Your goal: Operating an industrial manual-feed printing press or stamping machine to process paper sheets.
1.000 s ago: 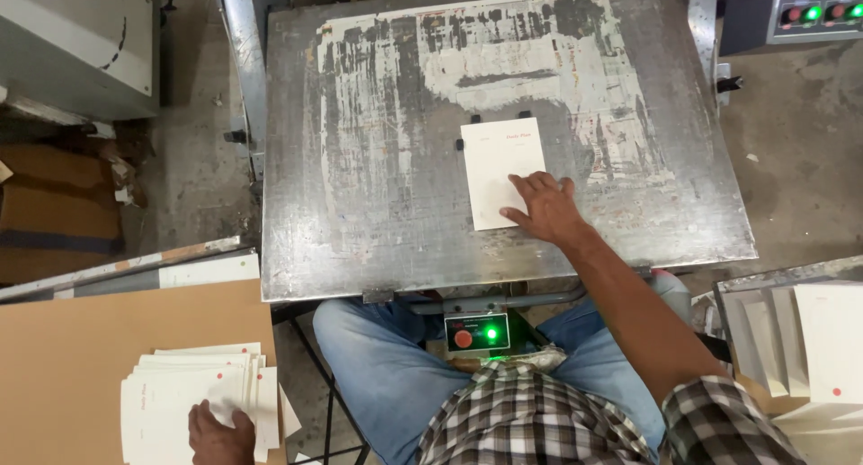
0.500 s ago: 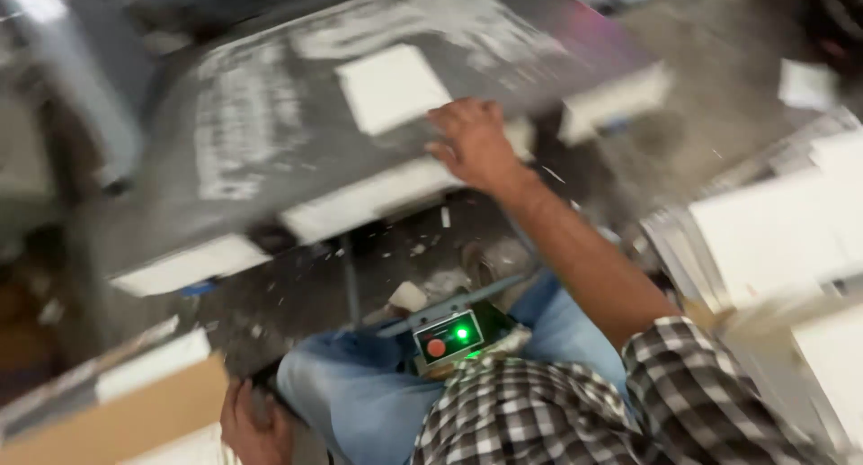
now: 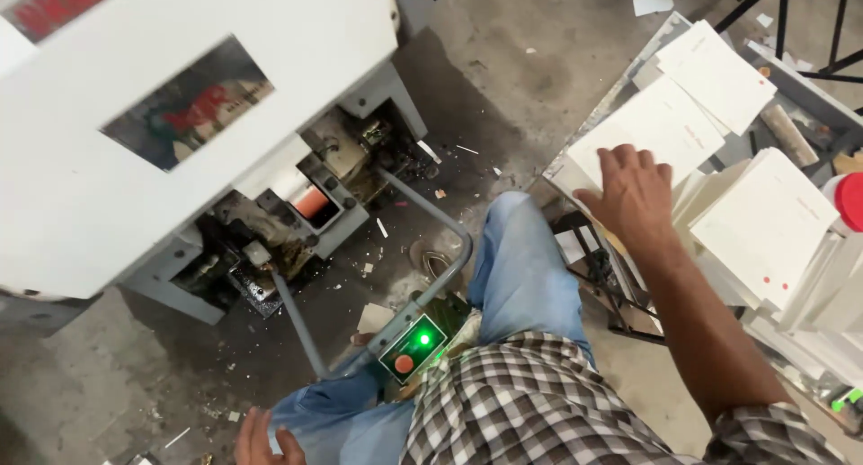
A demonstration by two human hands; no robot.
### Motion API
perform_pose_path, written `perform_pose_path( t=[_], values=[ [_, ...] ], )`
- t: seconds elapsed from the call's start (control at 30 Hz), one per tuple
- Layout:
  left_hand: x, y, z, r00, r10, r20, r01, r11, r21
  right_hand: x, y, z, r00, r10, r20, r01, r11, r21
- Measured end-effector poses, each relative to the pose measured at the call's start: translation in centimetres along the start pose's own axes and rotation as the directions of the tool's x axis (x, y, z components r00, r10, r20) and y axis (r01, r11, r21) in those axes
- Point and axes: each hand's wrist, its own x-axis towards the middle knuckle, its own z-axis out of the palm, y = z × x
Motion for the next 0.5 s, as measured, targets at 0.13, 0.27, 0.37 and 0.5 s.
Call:
perform_pose_path(
  t=[0.13, 0.27, 0.37, 0.5],
  values=[
    [0.8, 2.3, 0.3, 0.998, -0.059, 0.025, 0.057, 0.996, 0.073, -0.1, 1.9, 0.4, 0.921, 0.25, 0.3, -0.214, 0.965, -0.149],
    [0.0, 2.8, 0.7, 0.999, -0.051, -0.016, 0.051, 0.997, 0.052, -0.6, 6.1, 4.1, 0.936, 0.205, 0.285, -0.211, 0.977, -0.009],
    [-1.1, 2.3, 0.2, 0.996, -0.093, 0.007, 0.092, 0.993, 0.071, 0.8, 8.2, 3.1, 0.841, 0.232, 0.489, -0.334, 0.933, 0.131],
    [-1.8, 1.6, 0.2, 0.998, -0.055, 0.012, 0.054, 0.996, 0.071, 1.4, 9.5, 2.1, 0.854, 0.195, 0.482, -0.36, 0.891, 0.278]
  ],
)
